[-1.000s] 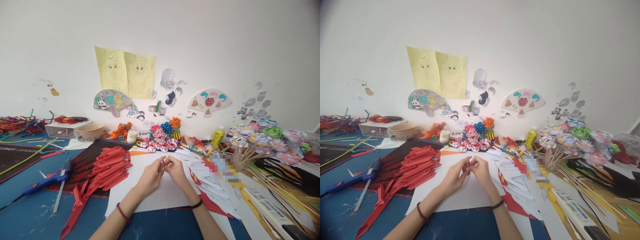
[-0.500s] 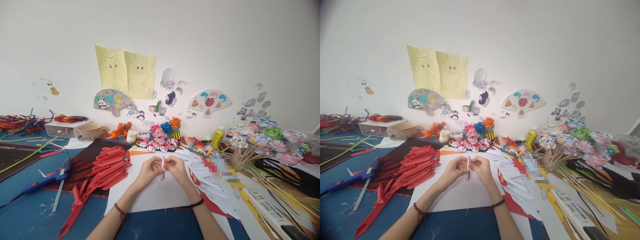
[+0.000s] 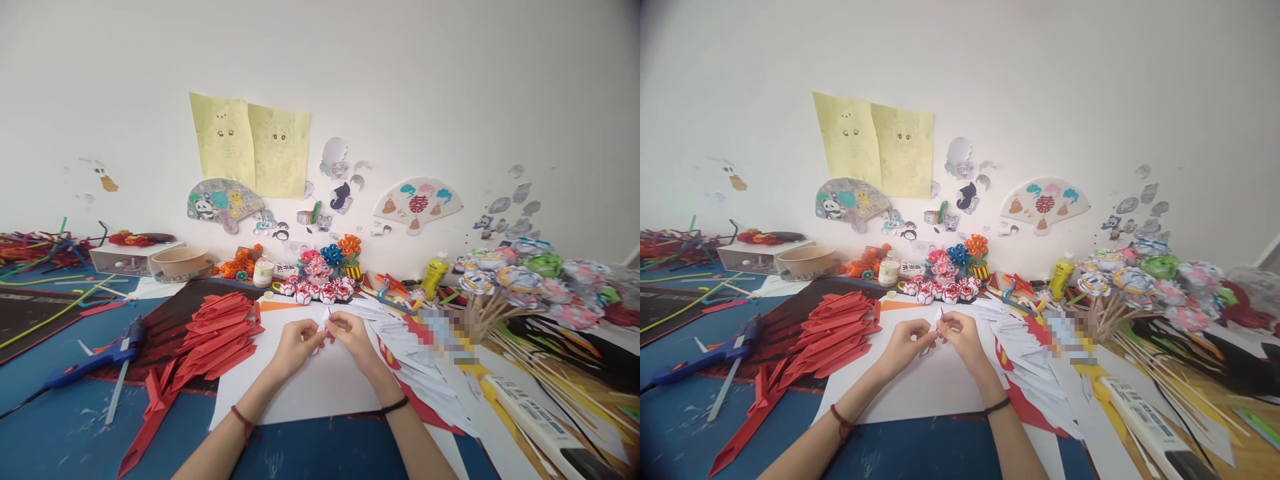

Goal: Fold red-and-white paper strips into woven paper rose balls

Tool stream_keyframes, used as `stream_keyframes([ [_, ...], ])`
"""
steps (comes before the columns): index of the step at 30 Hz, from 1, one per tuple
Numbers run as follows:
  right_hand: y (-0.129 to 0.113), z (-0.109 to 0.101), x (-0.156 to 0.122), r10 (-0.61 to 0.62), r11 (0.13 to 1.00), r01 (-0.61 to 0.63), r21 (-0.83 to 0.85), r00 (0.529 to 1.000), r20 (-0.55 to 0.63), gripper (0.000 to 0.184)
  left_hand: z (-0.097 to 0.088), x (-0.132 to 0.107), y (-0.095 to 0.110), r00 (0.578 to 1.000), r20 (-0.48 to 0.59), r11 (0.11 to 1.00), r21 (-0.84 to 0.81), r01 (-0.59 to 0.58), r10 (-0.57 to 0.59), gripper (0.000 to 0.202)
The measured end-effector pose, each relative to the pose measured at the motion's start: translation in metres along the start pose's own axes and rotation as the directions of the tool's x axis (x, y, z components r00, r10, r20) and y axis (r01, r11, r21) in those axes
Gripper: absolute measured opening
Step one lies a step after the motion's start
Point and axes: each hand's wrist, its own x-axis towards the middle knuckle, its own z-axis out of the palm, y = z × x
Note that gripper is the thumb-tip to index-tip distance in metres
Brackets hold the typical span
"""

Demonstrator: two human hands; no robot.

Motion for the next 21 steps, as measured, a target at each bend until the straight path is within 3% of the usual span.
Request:
stream_keyframes([
  [5, 0.0012, 0.0009, -0.0004, 0.022, 1.0, -0.023, -0.013, 0.998, -0.056, 0.024, 0.0009, 0.0008, 0.0005, 1.0, 0.011, 0.998, 0.057, 0.014, -0.014, 0.035],
  [11, 0.0057, -0.0029, -0.0002, -0.012, 0.999, 0.017, 0.03, 0.991, -0.135, 0.022, 0.0035, 0.0003, -0.0009, 0.992, 0.127, 0.994, 0.11, 0.002, -0.016, 0.036],
  [17, -0.0023, -0.0011, -0.0007, 0.073, 0.99, -0.06, 0.128, 0.992, -0.1, 0.022, -0.0034, -0.0014, 0.0006, 0.995, 0.097, 0.963, 0.269, -0.021, -0.005, 0.032],
  [21, 0.0013, -0.0043, 0.0004, 0.116, 0.988, -0.095, 0.119, 0.975, -0.187, 0.026, -0.0027, -0.0004, 0.0014, 0.994, 0.109, 0.921, 0.386, -0.048, 0.006, 0.029],
])
